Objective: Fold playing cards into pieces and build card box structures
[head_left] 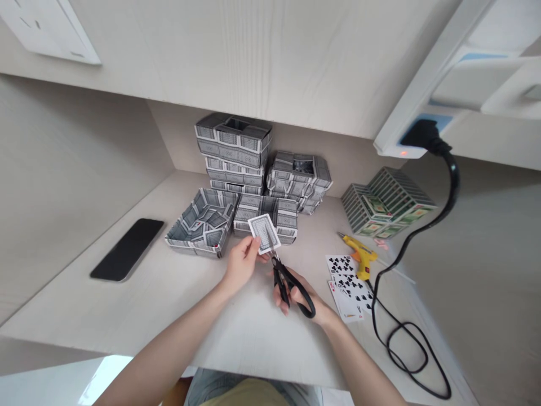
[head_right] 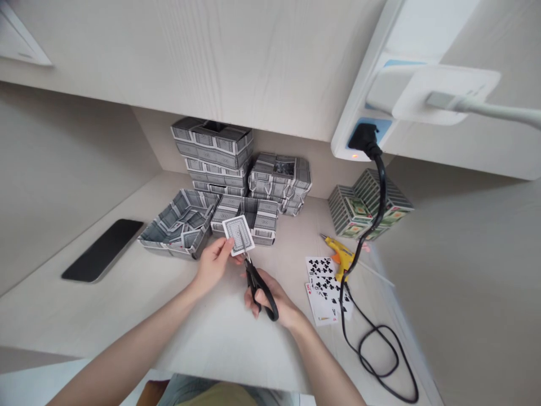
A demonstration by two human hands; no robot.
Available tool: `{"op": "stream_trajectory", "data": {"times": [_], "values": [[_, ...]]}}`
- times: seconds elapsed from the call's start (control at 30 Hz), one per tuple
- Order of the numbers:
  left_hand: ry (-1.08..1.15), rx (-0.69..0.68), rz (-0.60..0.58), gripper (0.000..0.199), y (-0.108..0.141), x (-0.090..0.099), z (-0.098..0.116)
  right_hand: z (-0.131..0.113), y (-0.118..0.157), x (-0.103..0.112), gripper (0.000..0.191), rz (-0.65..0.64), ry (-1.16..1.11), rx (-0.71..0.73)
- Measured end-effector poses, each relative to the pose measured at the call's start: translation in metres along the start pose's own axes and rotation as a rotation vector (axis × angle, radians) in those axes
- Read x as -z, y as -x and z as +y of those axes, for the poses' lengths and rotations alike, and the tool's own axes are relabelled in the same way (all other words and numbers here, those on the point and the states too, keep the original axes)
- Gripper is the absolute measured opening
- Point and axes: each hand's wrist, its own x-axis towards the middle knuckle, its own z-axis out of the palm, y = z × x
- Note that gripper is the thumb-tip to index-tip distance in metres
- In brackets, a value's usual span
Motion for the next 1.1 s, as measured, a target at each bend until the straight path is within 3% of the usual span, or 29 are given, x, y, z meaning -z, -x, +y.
{"op": "stream_trajectory", "data": {"times": [1.1], "values": [[-0.056,-0.030,-0.014,0.029,0.0003,0.0006,-0.0053,0.0011,-0.0020,-0.0026,0.070,0.044,0.015,-0.012]]}}
